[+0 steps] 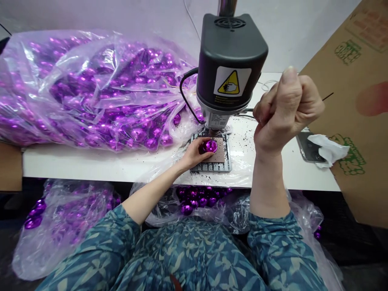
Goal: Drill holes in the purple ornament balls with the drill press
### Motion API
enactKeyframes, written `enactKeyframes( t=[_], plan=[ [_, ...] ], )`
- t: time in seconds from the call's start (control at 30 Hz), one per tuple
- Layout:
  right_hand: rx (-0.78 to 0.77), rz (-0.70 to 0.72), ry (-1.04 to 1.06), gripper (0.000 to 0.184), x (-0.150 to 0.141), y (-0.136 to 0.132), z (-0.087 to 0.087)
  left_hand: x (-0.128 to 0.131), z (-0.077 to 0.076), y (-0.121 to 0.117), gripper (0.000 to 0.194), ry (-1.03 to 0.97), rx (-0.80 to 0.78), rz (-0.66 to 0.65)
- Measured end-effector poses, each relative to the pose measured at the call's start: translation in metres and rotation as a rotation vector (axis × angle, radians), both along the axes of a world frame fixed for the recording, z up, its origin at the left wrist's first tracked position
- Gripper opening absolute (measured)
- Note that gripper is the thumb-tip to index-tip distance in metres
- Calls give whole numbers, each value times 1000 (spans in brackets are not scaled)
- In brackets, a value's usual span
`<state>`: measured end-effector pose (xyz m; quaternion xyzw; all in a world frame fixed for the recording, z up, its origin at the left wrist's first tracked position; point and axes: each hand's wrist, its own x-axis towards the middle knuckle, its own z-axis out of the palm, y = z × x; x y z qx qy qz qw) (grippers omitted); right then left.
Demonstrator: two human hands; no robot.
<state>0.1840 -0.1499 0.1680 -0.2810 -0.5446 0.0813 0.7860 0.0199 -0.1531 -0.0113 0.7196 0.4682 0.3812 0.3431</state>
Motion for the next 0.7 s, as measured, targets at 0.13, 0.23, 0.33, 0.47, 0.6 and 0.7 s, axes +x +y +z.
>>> enactKeyframes(
  t=[0.13, 0.23, 0.33, 0.47, 0.6, 0.7],
  plan=[
    [54, 35, 12, 51, 0, 0, -3, 2, -5, 3, 55, 20, 44, -6],
    [53, -1, 23, 53, -2, -4, -8, 2, -6, 5, 55, 20, 46, -22],
    [93, 19, 56, 55, -3, -10, -15, 1, -6, 6, 54, 12, 36, -33],
    [213, 79, 34, 55, -2, -10, -26, 1, -7, 6, 54, -10, 34, -39],
    [368, 55, -13, 50, 1, -3, -39, 1, -9, 6, 54, -22, 31, -40],
    [466, 31, -58, 47, 3, 2, -47, 1, -10, 6, 54, -13, 35, -27]
  ],
)
